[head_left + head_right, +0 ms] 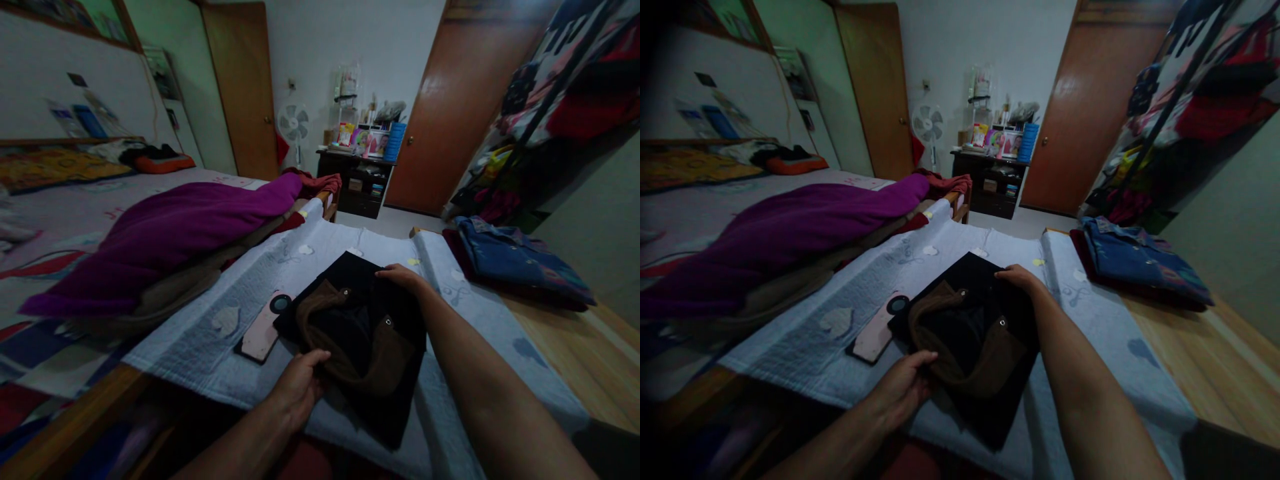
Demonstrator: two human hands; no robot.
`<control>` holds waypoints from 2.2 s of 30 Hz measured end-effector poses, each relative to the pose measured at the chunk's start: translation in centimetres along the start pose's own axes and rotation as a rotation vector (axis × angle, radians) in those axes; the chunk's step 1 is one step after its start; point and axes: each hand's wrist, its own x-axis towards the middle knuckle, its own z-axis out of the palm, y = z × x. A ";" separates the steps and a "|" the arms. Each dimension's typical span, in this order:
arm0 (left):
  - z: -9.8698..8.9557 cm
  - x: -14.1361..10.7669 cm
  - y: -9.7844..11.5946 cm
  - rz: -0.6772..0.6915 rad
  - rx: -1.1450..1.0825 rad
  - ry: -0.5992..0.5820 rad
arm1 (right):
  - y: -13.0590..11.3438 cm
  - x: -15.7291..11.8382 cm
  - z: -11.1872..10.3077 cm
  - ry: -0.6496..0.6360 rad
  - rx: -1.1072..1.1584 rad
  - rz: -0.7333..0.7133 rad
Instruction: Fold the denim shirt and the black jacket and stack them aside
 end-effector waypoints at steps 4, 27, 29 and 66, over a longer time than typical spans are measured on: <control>0.8 -0.4 0.0 0.038 -0.059 -0.026 | -0.7 -1.3 0.0 0.015 -0.018 -0.009; 5.4 3.0 15.1 0.505 0.882 -0.206 | 4.0 -16.5 4.2 0.116 1.083 -0.012; 7.3 4.2 16.4 0.512 1.127 -0.209 | 4.5 -17.5 6.4 0.161 1.189 -0.038; 12.8 13.7 5.0 1.063 2.285 -0.368 | 6.5 -16.0 10.4 0.485 -0.186 -0.404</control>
